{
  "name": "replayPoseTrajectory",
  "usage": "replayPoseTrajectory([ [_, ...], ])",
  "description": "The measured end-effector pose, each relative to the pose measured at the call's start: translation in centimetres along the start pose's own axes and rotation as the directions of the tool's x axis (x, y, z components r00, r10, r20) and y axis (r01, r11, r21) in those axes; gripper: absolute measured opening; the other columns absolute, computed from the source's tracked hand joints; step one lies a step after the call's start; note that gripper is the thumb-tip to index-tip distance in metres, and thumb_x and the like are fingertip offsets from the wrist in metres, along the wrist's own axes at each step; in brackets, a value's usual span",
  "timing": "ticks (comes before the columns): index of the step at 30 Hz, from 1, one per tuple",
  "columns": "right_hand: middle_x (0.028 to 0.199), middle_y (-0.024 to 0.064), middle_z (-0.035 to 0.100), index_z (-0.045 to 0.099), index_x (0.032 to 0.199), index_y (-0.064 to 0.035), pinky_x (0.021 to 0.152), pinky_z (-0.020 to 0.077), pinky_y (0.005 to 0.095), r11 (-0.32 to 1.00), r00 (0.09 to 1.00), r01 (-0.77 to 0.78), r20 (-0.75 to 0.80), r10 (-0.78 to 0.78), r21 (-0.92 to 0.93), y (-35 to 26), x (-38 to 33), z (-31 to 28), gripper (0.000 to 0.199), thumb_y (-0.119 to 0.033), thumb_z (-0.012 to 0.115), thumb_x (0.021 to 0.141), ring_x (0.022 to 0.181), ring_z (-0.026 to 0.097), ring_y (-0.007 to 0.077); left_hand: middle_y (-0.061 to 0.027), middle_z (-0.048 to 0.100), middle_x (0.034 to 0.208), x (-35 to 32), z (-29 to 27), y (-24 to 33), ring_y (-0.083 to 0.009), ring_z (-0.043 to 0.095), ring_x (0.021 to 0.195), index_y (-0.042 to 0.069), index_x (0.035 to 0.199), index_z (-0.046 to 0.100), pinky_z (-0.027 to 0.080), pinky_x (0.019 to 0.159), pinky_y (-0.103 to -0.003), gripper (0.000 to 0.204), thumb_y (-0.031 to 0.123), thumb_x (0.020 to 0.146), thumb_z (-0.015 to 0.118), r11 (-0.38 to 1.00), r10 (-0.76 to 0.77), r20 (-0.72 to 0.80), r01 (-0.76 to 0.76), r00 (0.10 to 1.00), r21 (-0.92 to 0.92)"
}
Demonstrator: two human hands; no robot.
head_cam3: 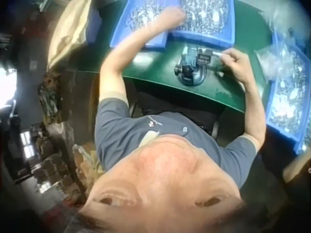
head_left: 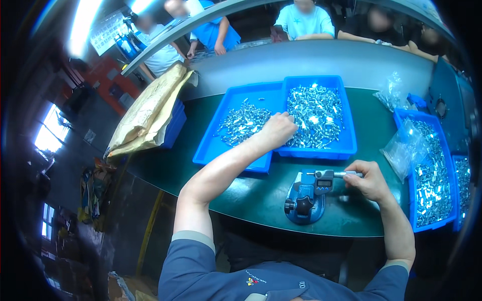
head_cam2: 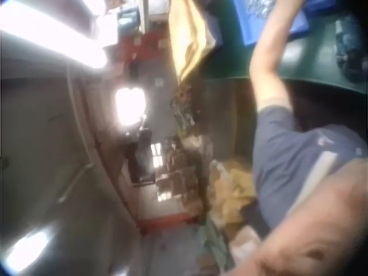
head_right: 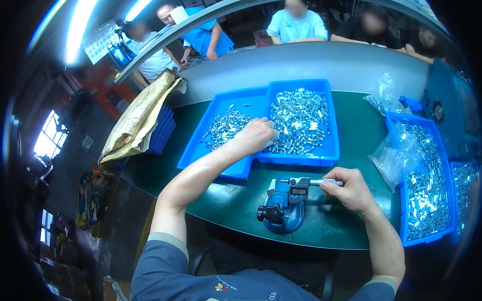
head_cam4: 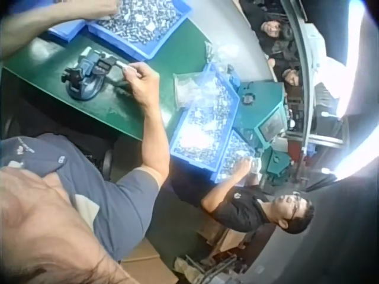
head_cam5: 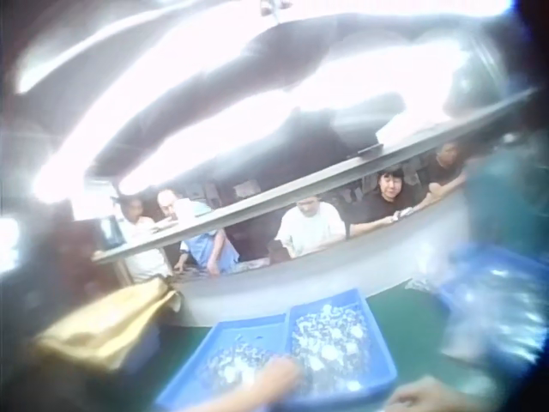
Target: The person measures the dimensions of small metal components with a digital caliper.
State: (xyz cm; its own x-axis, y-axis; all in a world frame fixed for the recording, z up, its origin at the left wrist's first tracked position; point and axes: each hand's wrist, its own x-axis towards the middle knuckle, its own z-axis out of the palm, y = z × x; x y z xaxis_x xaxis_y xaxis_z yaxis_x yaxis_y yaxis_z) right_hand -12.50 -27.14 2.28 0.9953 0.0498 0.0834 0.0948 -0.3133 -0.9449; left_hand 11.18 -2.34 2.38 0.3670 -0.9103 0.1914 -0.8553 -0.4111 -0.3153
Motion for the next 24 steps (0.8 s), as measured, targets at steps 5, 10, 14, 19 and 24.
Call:
replayPoseTrajectory([
  [5, 0.071, 0.0053, 0.068, 0.068, 0.087, 0.0014, 0.062, 0.0472, 0.0242, 1.0, 1.0, -0.006, -0.003, 0.006, 0.023, -0.3, 0.0, 0.0, 0.021, -0.02, 0.071, 0.085, 0.067, 0.063, 0.0099, -0.0127, 0.066, 0.096, -1.1, -3.3, 2.2, -0.0294, 0.062, 0.098, 0.006, 0.096, 0.069, 0.049, 0.084, -0.043, 0.013, 0.016, 0.088, 0.065, 0.815, -0.185, 0.02, 0.165, 0.983, -0.556],
  [10, 0.07, 0.0049, 0.068, 0.069, 0.086, 0.001, 0.061, 0.0463, 0.0246, 1.0, 1.0, -0.015, -0.005, 0.015, 0.02, -0.3, 0.0, -0.1, 0.02, -0.019, 0.07, 0.085, 0.066, 0.062, 0.0096, -0.01, 0.069, 0.108, -3.0, -5.2, 4.8, -0.0193, 0.064, 0.101, 0.007, 0.114, 0.069, 0.049, 0.088, -0.034, 0.022, 0.012, 0.094, 0.062, 0.466, -0.258, 0.065, 0.184, 0.964, -0.865],
  [14, 0.071, 0.0044, 0.068, 0.069, 0.088, 0.0013, 0.061, 0.0463, 0.0246, 1.0, 1.0, -0.009, -0.004, 0.009, -0.002, -0.2, -0.3, 0.0, 0.019, -0.018, 0.071, 0.085, 0.066, 0.062, 0.0089, -0.0031, 0.067, 0.103, -4.4, -4.4, 6.3, -0.0109, 0.06, 0.094, 0.004, 0.113, 0.069, 0.049, 0.086, -0.028, 0.02, 0.011, 0.097, 0.059, 0.044, -0.272, 0.157, 0.175, 0.95, -0.984],
  [19, 0.07, 0.0052, 0.068, 0.069, 0.087, 0.0008, 0.061, 0.0478, 0.0256, 1.0, 1.0, 0.011, 0.002, -0.011, 0.02, 0.6, 0.1, -0.2, 0.018, -0.017, 0.069, 0.084, 0.067, 0.064, 0.0108, -0.0039, 0.068, 0.099, -5.5, -3.9, 7.1, -0.0113, 0.062, 0.092, 0.002, 0.109, 0.069, 0.05, 0.084, -0.027, 0.017, 0.008, 0.094, 0.063, 0.104, -0.345, 0.047, 0.088, 0.938, -0.991],
  [24, 0.071, 0.0046, 0.068, 0.068, 0.087, 0.0004, 0.062, 0.0465, 0.0251, 0.999, 1.0, -0.002, 0.007, 0.002, 0.034, 0.0, 0.6, -0.2, 0.02, -0.019, 0.068, 0.085, 0.067, 0.063, 0.0102, -0.0087, 0.068, 0.097, -6.1, -5.2, 7.1, -0.0193, 0.064, 0.09, 0.002, 0.106, 0.07, 0.05, 0.08, -0.03, 0.017, 0.003, 0.089, 0.066, 0.404, -0.242, -0.024, 0.079, 0.97, -0.911],
])
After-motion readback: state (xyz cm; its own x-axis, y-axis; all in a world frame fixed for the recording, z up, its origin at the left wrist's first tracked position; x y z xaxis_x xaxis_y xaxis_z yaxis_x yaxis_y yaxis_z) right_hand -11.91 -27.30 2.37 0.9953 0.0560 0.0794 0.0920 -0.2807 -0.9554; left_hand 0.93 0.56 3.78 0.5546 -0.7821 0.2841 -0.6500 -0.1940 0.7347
